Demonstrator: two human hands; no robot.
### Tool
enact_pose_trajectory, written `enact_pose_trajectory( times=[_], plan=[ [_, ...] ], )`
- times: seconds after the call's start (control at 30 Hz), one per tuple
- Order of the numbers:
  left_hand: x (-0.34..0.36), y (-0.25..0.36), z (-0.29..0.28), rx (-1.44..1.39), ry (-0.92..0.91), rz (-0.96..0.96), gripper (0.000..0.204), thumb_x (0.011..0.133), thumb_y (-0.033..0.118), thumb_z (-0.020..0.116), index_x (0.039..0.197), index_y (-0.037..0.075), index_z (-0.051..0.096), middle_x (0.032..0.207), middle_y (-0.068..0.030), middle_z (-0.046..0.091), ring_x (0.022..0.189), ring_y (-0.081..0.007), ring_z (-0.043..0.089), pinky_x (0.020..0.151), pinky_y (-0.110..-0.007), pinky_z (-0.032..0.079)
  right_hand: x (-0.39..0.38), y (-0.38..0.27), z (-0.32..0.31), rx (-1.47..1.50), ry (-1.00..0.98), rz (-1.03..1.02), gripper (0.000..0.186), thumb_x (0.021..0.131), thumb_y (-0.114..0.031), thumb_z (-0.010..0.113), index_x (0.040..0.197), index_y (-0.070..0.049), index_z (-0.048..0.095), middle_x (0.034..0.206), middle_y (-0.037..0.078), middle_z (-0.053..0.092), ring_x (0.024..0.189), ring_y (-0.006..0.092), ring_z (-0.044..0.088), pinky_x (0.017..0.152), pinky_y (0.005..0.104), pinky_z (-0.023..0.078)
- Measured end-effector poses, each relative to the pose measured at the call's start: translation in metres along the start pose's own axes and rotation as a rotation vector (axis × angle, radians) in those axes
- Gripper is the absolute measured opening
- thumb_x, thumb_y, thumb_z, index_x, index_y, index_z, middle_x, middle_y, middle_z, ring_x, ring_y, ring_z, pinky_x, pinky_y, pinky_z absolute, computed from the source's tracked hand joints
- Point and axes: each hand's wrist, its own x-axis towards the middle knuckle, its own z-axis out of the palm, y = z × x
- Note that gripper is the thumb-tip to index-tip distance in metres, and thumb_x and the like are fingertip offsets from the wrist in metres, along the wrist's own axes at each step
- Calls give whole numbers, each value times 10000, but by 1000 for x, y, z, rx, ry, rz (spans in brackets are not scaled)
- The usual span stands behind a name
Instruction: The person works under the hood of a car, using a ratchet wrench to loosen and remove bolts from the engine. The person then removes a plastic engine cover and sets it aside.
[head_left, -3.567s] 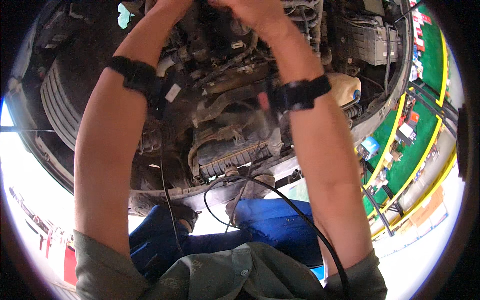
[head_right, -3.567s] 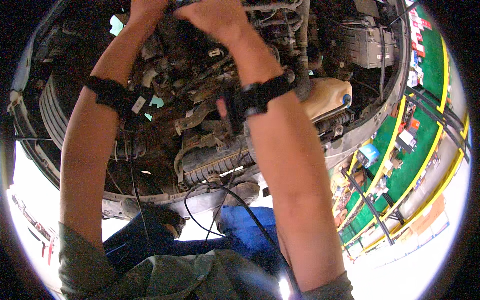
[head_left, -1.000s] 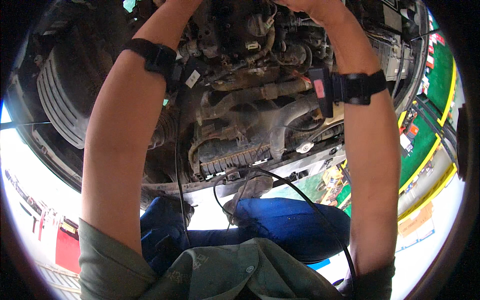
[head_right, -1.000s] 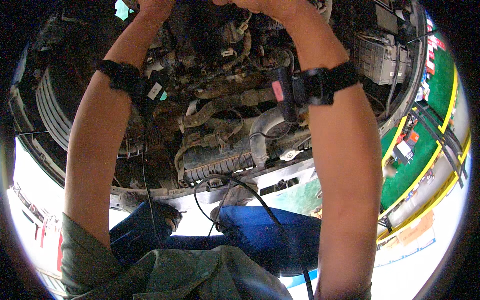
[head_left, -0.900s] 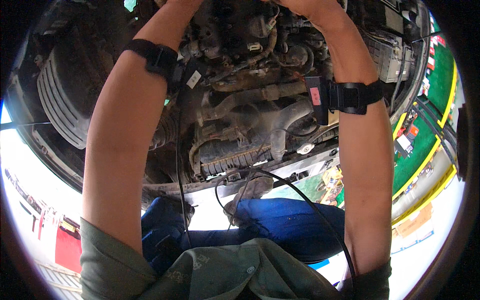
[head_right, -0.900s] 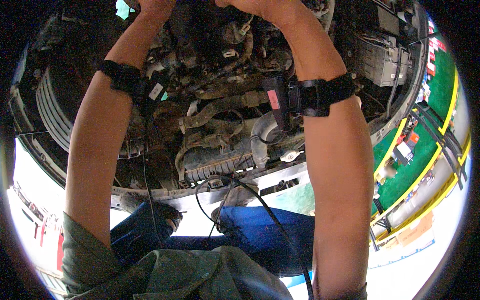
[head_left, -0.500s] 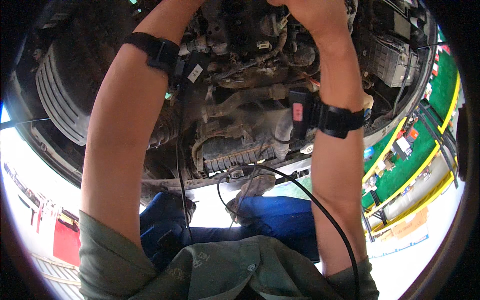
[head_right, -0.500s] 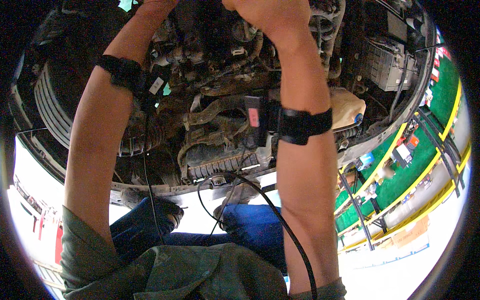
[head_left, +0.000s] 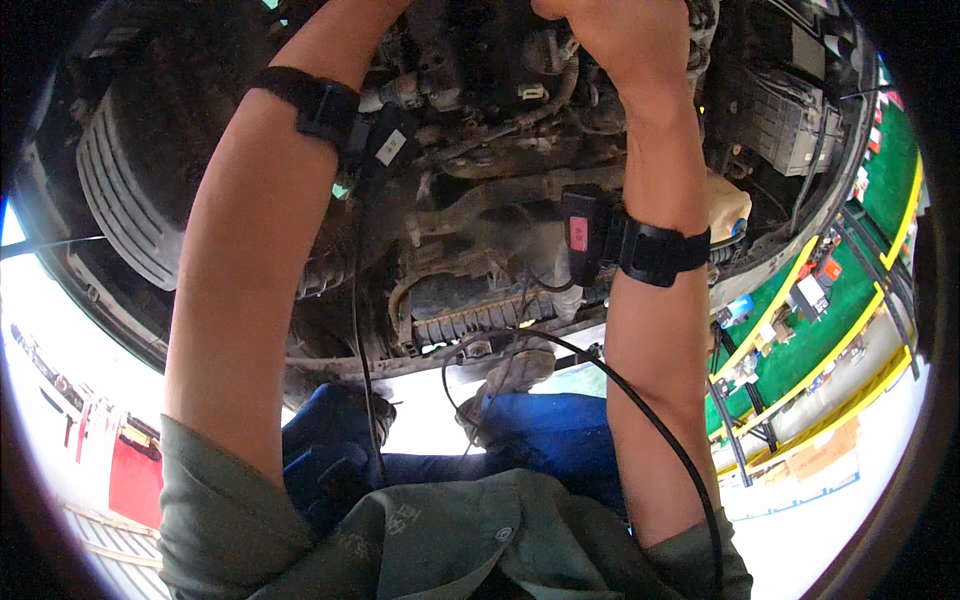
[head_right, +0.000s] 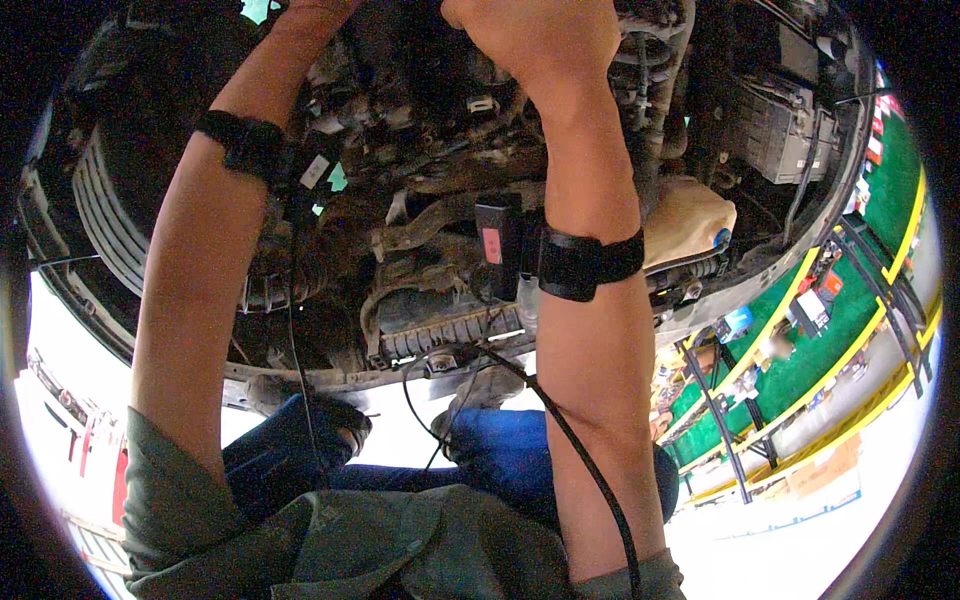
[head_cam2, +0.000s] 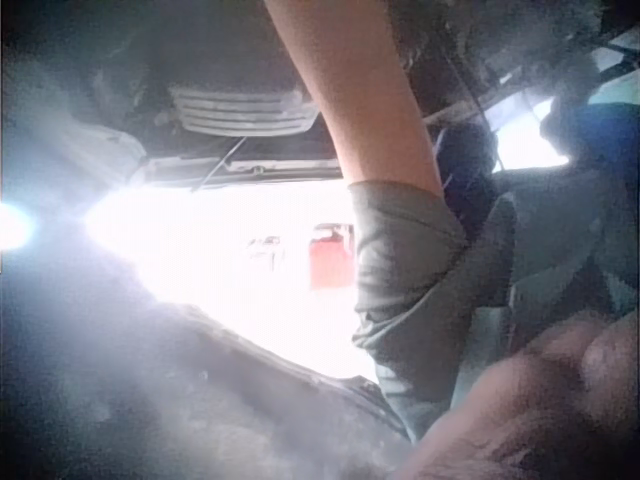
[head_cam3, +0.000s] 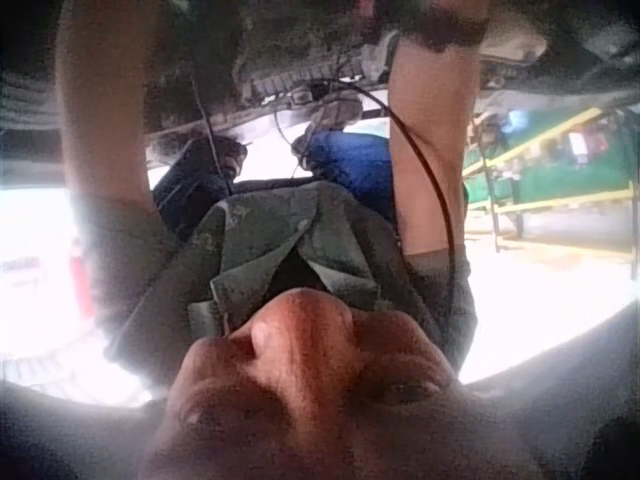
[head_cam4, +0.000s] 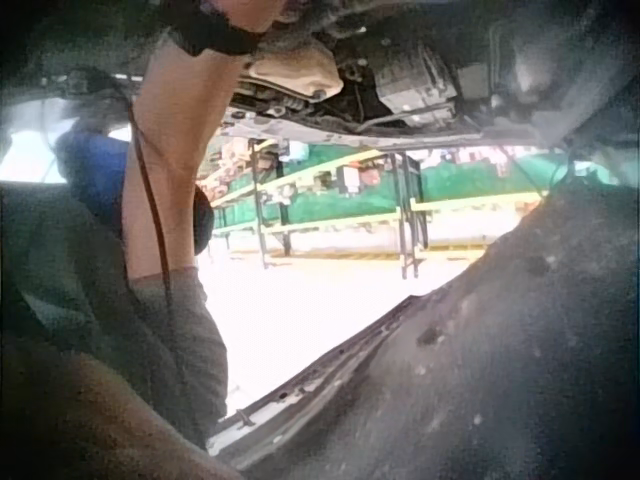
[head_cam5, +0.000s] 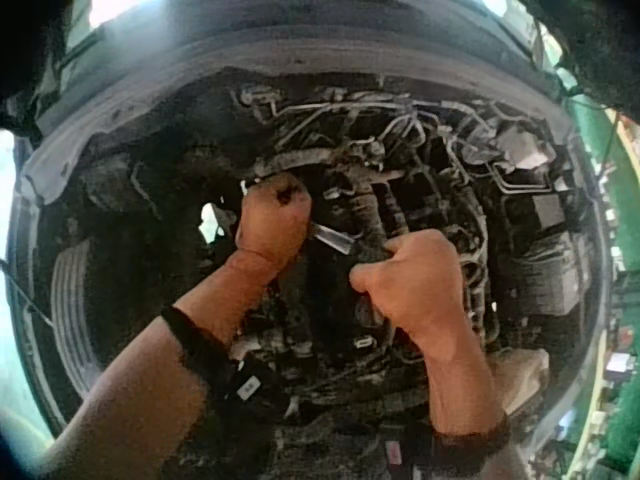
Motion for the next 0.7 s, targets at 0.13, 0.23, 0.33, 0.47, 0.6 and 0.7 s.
enact_pose_trajectory(
  times=[0.13, 0.23, 0.33, 0.47, 0.6, 0.7],
  plan=[
    [1, 3, -3, 93, -115, -139, 202, 901, 190, 651, 926, 3, 724, 727, -223, 654, 609, -369, 615, 585, -483, 481, 4, 3, 1, -199, 59, -352, 510, 730, -162, 772, 522, -99, 311, 489, 34, 191, 440, 207, 139, 519, 437, 145],
    [3, 2, 0, 3, -82, -127, 206, 899, 204, 659, 936, 12, 722, 738, -222, 661, 624, -396, 614, 589, -486, 488, 6, 2, 0, -219, 10, -370, 501, 724, -150, 770, 524, -89, 314, 478, 37, 217, 429, 208, 157, 503, 428, 155],
    [1, -4, 2, 16, -93, -152, 206, 893, 208, 662, 928, 13, 720, 750, -227, 667, 651, -428, 621, 596, -497, 498, 0, -3, 0, -15, 28, -123, 501, 712, -144, 773, 524, -88, 312, 469, 38, 235, 433, 198, 159, 491, 419, 163],
    [3, -16, 9, 50, -26, -12, 199, 907, 195, 647, 900, 6, 710, 763, -233, 662, 682, -445, 627, 599, -530, 491, -1, -11, -2, -25, 41, 106, 517, 696, -145, 790, 516, -91, 309, 470, 34, 232, 446, 190, 150, 498, 434, 166],
    [11, -4, 9, 160, 2, 167, 225, 942, 197, 612, 866, 6, 703, 753, -227, 642, 690, -446, 616, 618, -571, 478, 10, -10, -13, -12, -35, 62, 537, 735, -223, 813, 505, -89, 347, 470, 26, 269, 433, 177, 211, 505, 459, 195],
    [22, 21, -10, 205, -452, -269, 348, 1016, 340, 595, 1110, 16, 682, 953, -207, 674, 867, -417, 642, 753, -559, 502, 16, -9, -16, -102, -59, 78, 481, 735, -238, 841, 506, -58, 458, 455, 50, 338, 421, 194, 274, 476, 453, 255]
  ],
)
